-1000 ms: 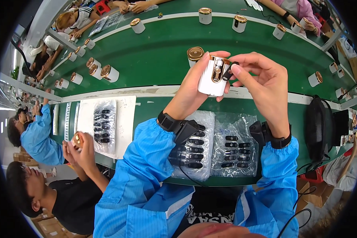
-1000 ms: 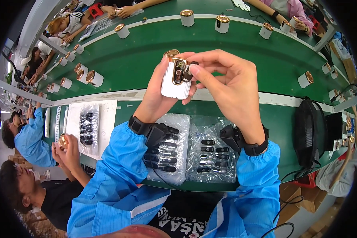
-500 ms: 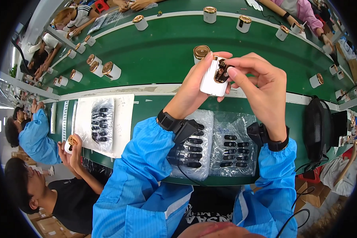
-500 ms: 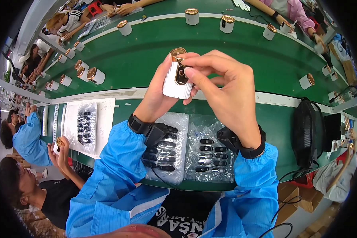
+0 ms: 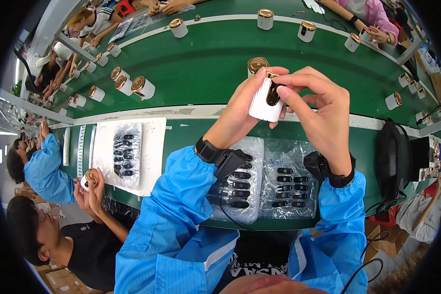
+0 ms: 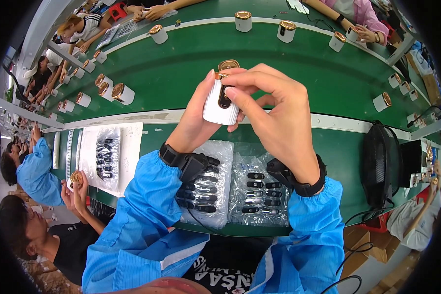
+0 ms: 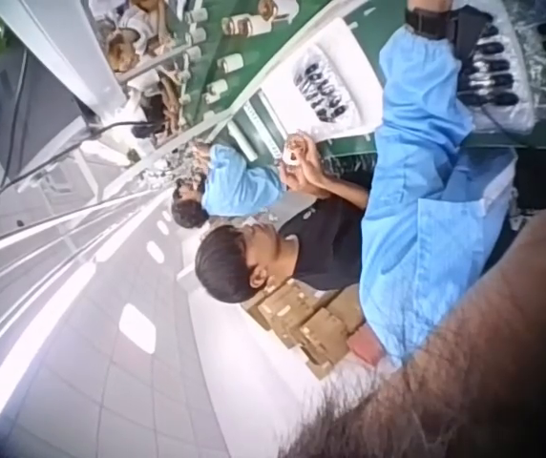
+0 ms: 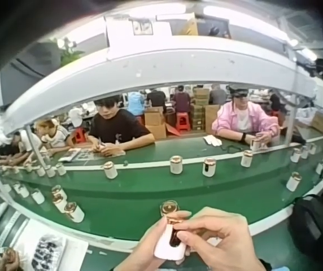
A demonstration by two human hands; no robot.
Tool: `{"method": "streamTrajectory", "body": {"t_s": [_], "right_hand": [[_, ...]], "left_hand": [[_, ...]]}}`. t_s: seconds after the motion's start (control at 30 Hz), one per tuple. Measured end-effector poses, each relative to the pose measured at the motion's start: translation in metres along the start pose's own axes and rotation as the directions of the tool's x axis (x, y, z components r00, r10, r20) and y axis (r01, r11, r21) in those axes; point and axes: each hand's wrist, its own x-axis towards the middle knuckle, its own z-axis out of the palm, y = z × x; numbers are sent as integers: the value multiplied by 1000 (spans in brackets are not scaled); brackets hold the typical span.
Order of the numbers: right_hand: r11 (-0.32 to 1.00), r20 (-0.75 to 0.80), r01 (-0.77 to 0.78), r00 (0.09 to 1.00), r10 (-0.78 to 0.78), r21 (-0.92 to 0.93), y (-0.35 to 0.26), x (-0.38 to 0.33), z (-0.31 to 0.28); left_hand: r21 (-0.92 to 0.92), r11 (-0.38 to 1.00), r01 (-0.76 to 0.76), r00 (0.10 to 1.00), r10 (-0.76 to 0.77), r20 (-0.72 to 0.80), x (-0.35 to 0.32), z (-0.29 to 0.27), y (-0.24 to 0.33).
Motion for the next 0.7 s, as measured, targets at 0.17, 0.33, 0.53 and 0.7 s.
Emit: {"method": "streamTrajectory", "body": {"t_s": [0.17,0.33,0.53,0.7], "right_hand": [[1000,-12,13,1000,-13,-28,3,1,0],[999,-15,23,1000,-24,-34,3,0,0],[994,-25,66,997,-68,-84,1,0,0],[985,-16,73,997,-76,-156,5,1,-7]], "left_hand": [[-110,994,-22,1000,24,15,1,0,-2],[-104,994,-16,1000,19,25,0,-2,-3],[-85,996,-30,999,33,34,0,-1,-1],[83,996,-21,1000,21,6,-1,5,3]]}}
